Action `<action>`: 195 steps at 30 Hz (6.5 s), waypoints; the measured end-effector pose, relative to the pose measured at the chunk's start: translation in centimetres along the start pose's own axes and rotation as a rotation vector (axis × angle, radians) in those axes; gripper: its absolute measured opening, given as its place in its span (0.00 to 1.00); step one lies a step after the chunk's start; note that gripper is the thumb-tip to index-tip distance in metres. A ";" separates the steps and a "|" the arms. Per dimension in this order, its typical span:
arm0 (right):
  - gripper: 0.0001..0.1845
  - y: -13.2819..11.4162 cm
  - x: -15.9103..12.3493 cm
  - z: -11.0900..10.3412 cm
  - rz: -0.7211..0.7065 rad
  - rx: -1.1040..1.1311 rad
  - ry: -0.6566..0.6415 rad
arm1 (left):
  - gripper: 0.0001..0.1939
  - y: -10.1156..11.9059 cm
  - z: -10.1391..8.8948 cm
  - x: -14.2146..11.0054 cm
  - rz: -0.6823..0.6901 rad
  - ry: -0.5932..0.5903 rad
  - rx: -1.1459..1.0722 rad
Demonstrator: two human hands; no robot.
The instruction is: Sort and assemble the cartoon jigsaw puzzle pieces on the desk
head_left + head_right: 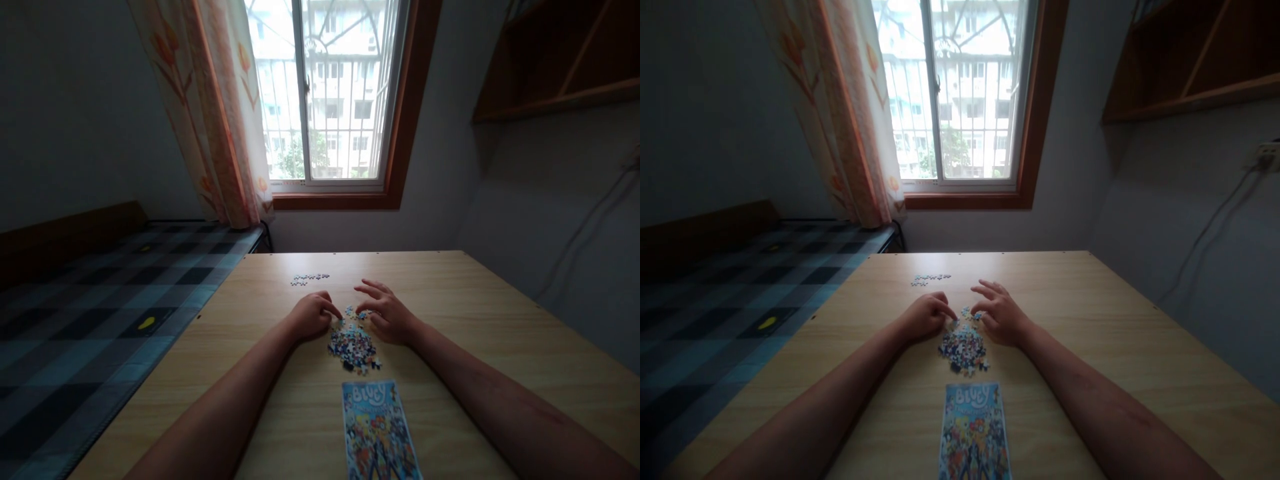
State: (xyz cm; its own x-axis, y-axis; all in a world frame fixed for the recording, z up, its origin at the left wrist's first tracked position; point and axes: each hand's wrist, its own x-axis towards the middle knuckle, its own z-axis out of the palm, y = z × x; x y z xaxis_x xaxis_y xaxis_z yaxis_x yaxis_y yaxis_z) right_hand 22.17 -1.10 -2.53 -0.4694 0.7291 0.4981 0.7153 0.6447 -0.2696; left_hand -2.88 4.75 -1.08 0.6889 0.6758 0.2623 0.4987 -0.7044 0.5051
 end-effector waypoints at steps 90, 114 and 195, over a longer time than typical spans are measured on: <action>0.14 -1.0 14.1 6.6 0.248 -0.187 -0.173 | 0.16 -6.1 -3.4 -0.4 -0.697 0.920 -0.075; 0.18 -3.2 14.2 5.1 0.334 -0.248 -0.298 | 0.14 -6.4 -3.2 -0.3 -0.672 0.947 -0.087; 0.54 2.2 12.1 -2.5 0.500 -0.123 -0.804 | 0.15 -6.7 -3.3 0.0 -0.669 0.913 -0.034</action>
State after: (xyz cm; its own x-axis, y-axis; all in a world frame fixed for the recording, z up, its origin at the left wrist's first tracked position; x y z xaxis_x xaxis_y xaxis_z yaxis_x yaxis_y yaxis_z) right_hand 19.32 8.56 4.94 -0.2770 0.8829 -0.3792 0.9574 0.2203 -0.1865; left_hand -7.98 10.21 -1.73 -0.3597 0.8300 0.4263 0.5984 -0.1453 0.7879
